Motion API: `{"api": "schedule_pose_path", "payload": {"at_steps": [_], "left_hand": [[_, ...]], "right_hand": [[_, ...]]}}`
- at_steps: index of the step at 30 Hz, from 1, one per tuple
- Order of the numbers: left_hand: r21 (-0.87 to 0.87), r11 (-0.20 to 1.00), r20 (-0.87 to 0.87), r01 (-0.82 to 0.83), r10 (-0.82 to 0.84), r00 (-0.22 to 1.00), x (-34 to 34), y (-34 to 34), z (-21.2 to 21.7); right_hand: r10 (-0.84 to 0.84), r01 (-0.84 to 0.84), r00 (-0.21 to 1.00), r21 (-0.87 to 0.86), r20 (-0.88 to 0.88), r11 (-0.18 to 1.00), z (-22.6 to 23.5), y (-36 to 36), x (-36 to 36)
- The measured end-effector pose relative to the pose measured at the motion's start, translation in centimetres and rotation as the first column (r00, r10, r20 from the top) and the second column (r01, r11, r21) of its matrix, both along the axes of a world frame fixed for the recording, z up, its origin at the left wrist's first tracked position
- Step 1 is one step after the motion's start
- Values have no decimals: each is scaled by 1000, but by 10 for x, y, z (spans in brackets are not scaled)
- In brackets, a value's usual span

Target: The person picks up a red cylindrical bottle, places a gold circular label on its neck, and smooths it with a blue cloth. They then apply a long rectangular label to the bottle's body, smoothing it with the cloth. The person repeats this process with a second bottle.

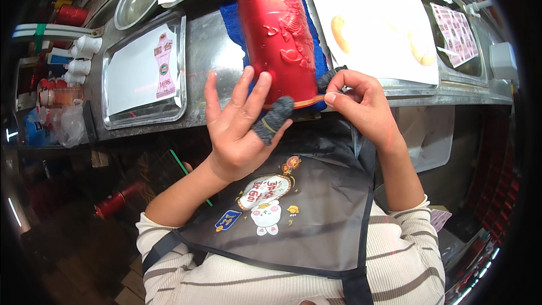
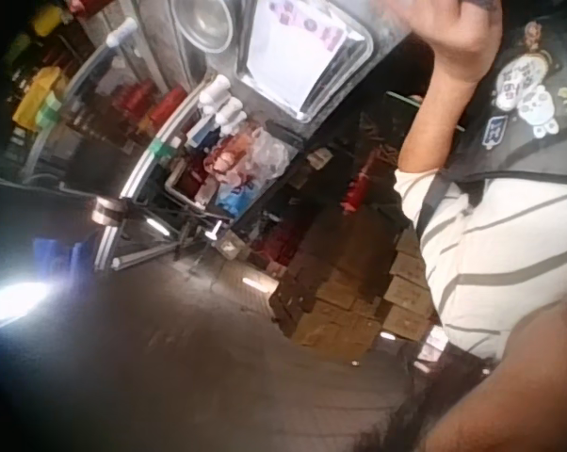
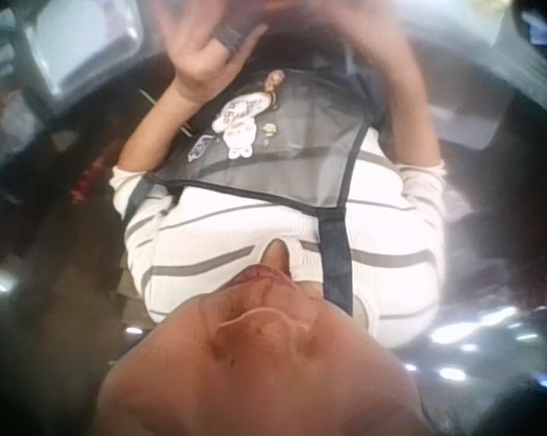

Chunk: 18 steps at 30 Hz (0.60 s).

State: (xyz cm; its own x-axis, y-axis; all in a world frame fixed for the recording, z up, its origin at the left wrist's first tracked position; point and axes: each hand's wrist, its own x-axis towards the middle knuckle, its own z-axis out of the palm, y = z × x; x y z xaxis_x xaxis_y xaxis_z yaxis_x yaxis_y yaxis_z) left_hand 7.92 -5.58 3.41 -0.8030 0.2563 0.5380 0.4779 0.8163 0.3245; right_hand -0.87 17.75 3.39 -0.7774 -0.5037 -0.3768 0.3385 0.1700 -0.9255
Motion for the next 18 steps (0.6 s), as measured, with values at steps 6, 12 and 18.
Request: {"api": "schedule_pose_path", "payload": {"at_steps": [6, 12, 18], "left_hand": [[-145, 987, -163, 63, -86, 983, -23, 13, 12], [-57, 996, -74, 70, -75, 994, -32, 16, 5], [249, 967, 25, -47, 42, 999, -10, 3, -18]], "right_hand": [[-14, 14, 999, 3, 30, 1000, 0, -1, 1], [-38, 39, 999, -51, 25, 998, 0, -2, 3], [-24, 23, 1000, -32, -9, 999, 5, -9, 9]]}}
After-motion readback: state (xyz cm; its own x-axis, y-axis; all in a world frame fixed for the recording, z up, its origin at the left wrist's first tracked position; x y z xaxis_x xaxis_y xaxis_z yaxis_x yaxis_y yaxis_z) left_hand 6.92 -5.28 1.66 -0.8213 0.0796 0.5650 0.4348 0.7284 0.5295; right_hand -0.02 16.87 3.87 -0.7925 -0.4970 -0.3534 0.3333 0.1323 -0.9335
